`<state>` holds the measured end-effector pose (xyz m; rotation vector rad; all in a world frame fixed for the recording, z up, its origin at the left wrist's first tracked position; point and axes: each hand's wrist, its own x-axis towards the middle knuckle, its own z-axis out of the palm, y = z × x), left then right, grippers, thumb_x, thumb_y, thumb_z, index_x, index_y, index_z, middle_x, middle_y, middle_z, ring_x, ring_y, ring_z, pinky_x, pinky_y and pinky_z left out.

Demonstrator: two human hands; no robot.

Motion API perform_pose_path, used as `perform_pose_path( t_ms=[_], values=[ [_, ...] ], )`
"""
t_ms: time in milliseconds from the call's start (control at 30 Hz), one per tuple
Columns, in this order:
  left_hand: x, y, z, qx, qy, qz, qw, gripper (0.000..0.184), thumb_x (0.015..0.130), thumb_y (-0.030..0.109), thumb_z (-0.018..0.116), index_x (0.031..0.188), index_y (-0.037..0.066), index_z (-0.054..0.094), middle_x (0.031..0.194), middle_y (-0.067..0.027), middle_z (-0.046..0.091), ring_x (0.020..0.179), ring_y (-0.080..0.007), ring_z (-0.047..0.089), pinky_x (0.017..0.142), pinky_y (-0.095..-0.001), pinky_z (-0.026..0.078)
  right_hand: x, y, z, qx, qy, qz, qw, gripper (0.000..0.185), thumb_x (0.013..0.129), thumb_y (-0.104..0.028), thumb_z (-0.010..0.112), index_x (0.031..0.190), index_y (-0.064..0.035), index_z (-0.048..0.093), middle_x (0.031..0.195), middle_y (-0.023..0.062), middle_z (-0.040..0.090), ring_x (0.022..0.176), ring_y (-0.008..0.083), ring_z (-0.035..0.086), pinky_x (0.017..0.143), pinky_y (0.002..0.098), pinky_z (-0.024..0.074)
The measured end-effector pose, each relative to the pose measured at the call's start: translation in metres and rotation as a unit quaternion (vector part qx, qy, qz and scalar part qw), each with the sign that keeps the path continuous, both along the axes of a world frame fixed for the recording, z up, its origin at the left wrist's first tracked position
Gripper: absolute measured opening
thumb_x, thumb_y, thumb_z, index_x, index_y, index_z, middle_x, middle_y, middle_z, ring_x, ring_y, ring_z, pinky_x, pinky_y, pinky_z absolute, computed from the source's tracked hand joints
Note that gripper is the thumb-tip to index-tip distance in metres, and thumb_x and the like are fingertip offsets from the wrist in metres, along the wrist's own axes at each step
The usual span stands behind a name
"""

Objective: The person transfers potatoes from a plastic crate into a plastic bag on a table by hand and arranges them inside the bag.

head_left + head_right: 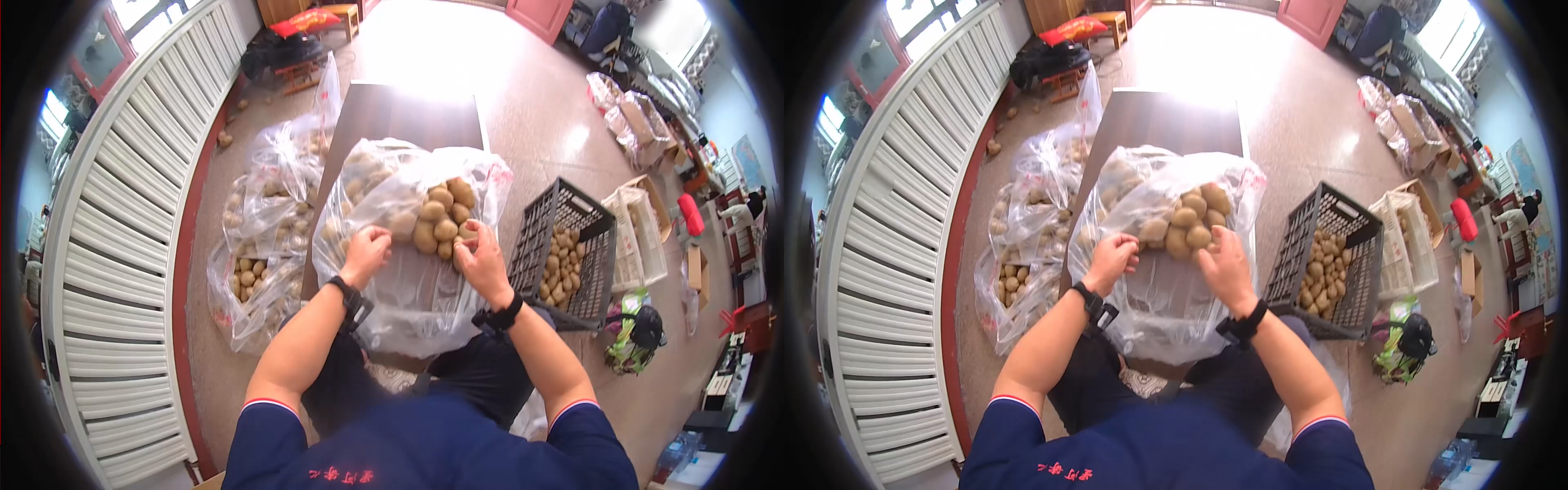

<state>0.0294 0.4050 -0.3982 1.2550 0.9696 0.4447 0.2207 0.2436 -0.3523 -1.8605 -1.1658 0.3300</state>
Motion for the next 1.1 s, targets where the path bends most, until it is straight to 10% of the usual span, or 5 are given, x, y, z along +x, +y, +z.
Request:
perform_pose_path(
  t_ms=[133, 433, 767, 900, 1100],
  values=[
    [-0.002, 0.002, -0.012, 0.029, 0.02, 0.023, 0.999, 0.019, 0.087, 0.018, 0.059, 0.101, 0.005, 0.063, 0.084, -0.001, 0.063, 0.067, -0.0098, 0.06, 0.054, -0.0249, 0.05, -0.031, -0.006, 0.11, 0.081, 0.148, 0.061, 0.984, 0.046, 0.086, -0.001, 0.059, 0.13, 0.0006, 0.044, 0.118, 0.0143, 0.054, 0.091, 0.0154, 0.063, 0.069, 0.0252, 0.0526],
    [-0.003, 0.0, -0.024, 0.207, 0.047, 0.015, 0.977, 0.025, 0.078, 0.021, 0.057, 0.087, 0.001, 0.07, 0.087, -0.0186, 0.07, 0.083, -0.0301, 0.068, 0.077, -0.0385, 0.053, -0.062, -0.06, 0.268, 0.386, -0.102, 0.238, 0.885, 0.043, 0.087, 0.001, 0.056, 0.128, 0.0024, 0.045, 0.123, 0.014, 0.053, 0.101, 0.0182, 0.059, 0.081, 0.0282, 0.0507],
    [-0.008, -0.009, -0.018, 0.24, 0.069, 0.036, 0.968, 0.023, 0.077, 0.019, 0.057, 0.087, 0.001, 0.068, 0.084, -0.0186, 0.069, 0.083, -0.0323, 0.067, 0.077, -0.0383, 0.052, -0.1, -0.079, 0.296, 0.415, -0.119, 0.376, 0.82, 0.041, 0.088, 0.0, 0.055, 0.128, 0.0029, 0.045, 0.121, 0.0141, 0.053, 0.1, 0.0187, 0.06, 0.08, 0.0285, 0.0507],
    [-0.013, -0.006, -0.028, 0.252, 0.027, 0.024, 0.967, 0.019, 0.082, 0.014, 0.056, 0.09, 0.0, 0.066, 0.072, -0.0087, 0.066, 0.057, -0.0145, 0.062, 0.057, -0.0303, 0.051, -0.102, -0.083, 0.301, 0.41, -0.118, 0.388, 0.817, 0.041, 0.088, 0.0, 0.055, 0.128, 0.0032, 0.045, 0.121, 0.0142, 0.054, 0.099, 0.0189, 0.06, 0.08, 0.0285, 0.0507],
    [-0.02, -0.009, -0.006, 0.226, 0.06, 0.031, 0.972, 0.025, 0.077, 0.022, 0.057, 0.086, 0.003, 0.07, 0.089, -0.0178, 0.07, 0.083, -0.0325, 0.067, 0.077, -0.039, 0.053, -0.101, -0.085, 0.303, 0.399, -0.111, 0.406, 0.815, 0.04, 0.089, -0.001, 0.054, 0.127, 0.0035, 0.046, 0.12, 0.0142, 0.054, 0.098, 0.0191, 0.06, 0.08, 0.0287, 0.0507]
  ],
)
